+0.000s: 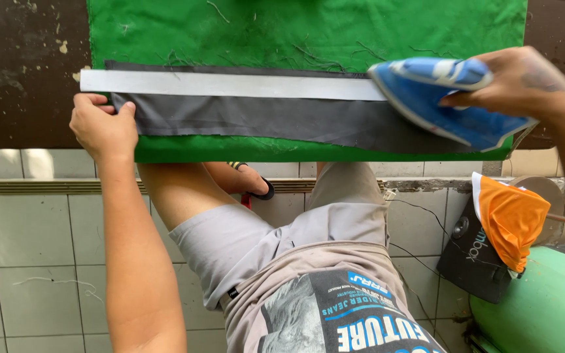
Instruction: Ironing a decorative fabric strip onto a larger piece of green fabric on a work table.
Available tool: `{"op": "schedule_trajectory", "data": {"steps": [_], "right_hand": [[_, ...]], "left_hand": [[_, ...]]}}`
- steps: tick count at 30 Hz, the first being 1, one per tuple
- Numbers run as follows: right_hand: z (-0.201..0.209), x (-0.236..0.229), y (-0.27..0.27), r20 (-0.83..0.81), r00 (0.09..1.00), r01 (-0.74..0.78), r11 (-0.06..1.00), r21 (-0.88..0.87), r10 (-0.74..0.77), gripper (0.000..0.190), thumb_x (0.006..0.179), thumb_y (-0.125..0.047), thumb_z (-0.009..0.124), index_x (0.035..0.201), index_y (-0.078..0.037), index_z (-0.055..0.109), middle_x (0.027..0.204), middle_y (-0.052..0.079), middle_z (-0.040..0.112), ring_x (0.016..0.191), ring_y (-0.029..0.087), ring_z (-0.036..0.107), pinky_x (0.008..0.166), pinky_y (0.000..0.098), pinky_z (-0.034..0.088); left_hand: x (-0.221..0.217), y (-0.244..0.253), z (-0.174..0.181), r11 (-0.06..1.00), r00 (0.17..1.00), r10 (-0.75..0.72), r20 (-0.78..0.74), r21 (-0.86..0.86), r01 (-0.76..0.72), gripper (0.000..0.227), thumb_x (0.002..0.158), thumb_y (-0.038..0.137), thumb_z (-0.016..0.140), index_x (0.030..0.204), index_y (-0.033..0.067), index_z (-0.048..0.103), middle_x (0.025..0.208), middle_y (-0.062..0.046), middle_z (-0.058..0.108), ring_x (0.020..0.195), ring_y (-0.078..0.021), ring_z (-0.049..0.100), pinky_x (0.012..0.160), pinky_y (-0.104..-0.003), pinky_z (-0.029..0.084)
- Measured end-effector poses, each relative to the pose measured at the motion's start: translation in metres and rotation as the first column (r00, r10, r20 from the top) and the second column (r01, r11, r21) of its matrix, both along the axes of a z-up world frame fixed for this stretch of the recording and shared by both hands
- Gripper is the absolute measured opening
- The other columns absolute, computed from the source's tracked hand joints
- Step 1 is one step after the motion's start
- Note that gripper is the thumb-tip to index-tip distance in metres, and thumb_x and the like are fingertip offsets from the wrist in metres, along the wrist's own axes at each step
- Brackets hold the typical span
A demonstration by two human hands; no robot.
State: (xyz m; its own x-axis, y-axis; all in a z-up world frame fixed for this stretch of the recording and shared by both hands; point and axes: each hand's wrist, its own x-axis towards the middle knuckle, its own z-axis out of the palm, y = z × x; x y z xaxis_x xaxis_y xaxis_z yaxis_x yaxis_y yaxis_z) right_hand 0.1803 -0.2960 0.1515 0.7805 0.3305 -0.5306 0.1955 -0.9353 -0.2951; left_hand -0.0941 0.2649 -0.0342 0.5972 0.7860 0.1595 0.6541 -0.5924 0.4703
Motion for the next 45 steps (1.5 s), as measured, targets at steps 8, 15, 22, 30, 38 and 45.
{"op": "schedule_trajectory", "data": {"steps": [8, 15, 22, 30, 38, 45], "right_hand": [[-0.013, 0.016, -0.046, 0.058, 0.994, -0.087, 0.985, -0.149, 0.096, 0.060, 0.075, -0.040, 0.088, 0.127, -0.013, 0.079, 0.108, 0.014, 0.079, 0.089, 0.030, 0.072, 0.075, 0.0416, 0.057], [-0.013, 0.001, -0.017, -0.035, 0.999, -0.040, 0.984, -0.175, 0.034, 0.034, 0.079, -0.042, 0.086, 0.102, -0.016, 0.084, 0.091, 0.010, 0.076, 0.084, 0.026, 0.065, 0.074, 0.0411, 0.051], [-0.005, -0.009, 0.029, -0.054, 0.995, -0.096, 0.983, -0.157, 0.089, 0.030, 0.081, -0.044, 0.082, 0.094, -0.016, 0.081, 0.091, 0.010, 0.074, 0.085, 0.029, 0.064, 0.073, 0.0431, 0.050], [-0.005, -0.023, 0.081, -0.045, 0.968, -0.249, 0.954, -0.166, 0.245, 0.032, 0.081, -0.045, 0.080, 0.103, -0.021, 0.082, 0.087, 0.010, 0.077, 0.078, 0.028, 0.067, 0.069, 0.0426, 0.052], [-0.021, -0.030, 0.119, -0.001, 0.928, -0.369, 0.919, -0.138, 0.372, 0.032, 0.081, -0.044, 0.077, 0.102, -0.020, 0.079, 0.082, 0.011, 0.076, 0.074, 0.033, 0.068, 0.068, 0.0458, 0.054], [-0.011, -0.039, 0.147, -0.039, 0.924, -0.381, 0.908, -0.171, 0.380, 0.034, 0.082, -0.041, 0.071, 0.109, -0.023, 0.079, 0.091, 0.014, 0.078, 0.083, 0.039, 0.070, 0.076, 0.0501, 0.056]], "left_hand": [[0.018, 0.000, 0.013, 0.911, 0.986, 0.166, -0.022, -0.378, -0.161, 0.037, 0.075, 0.040, 0.086, 0.098, 0.0179, 0.068, 0.090, 0.003, 0.073, 0.085, -0.0146, 0.069, 0.078, -0.033, 0.055], [0.026, -0.019, 0.039, 0.850, 0.982, 0.187, -0.014, -0.499, -0.169, 0.023, 0.082, 0.032, 0.088, 0.082, 0.0188, 0.069, 0.079, 0.011, 0.066, 0.071, -0.0093, 0.056, 0.069, -0.029, 0.053], [0.033, -0.032, 0.076, 0.524, 0.898, 0.408, 0.162, -0.847, -0.086, 0.041, 0.073, 0.029, 0.084, 0.098, 0.0175, 0.055, 0.089, 0.008, 0.058, 0.081, -0.0072, 0.052, 0.068, -0.024, 0.039], [0.040, -0.047, 0.096, 0.590, 0.867, 0.312, 0.390, -0.795, 0.145, 0.015, 0.084, 0.022, 0.082, 0.096, 0.0149, 0.076, 0.095, 0.009, 0.076, 0.092, -0.0052, 0.070, 0.091, -0.020, 0.060], [0.039, -0.074, 0.153, 0.754, 0.832, 0.085, 0.548, -0.581, 0.306, 0.011, 0.093, 0.019, 0.081, 0.096, 0.0100, 0.076, 0.093, 0.006, 0.076, 0.089, -0.0051, 0.067, 0.086, -0.022, 0.060], [0.038, -0.103, 0.189, 0.794, 0.791, -0.118, 0.600, -0.421, 0.438, 0.014, 0.100, 0.016, 0.083, 0.095, 0.0056, 0.076, 0.085, 0.008, 0.066, 0.080, -0.0049, 0.055, 0.075, -0.023, 0.052]]}}
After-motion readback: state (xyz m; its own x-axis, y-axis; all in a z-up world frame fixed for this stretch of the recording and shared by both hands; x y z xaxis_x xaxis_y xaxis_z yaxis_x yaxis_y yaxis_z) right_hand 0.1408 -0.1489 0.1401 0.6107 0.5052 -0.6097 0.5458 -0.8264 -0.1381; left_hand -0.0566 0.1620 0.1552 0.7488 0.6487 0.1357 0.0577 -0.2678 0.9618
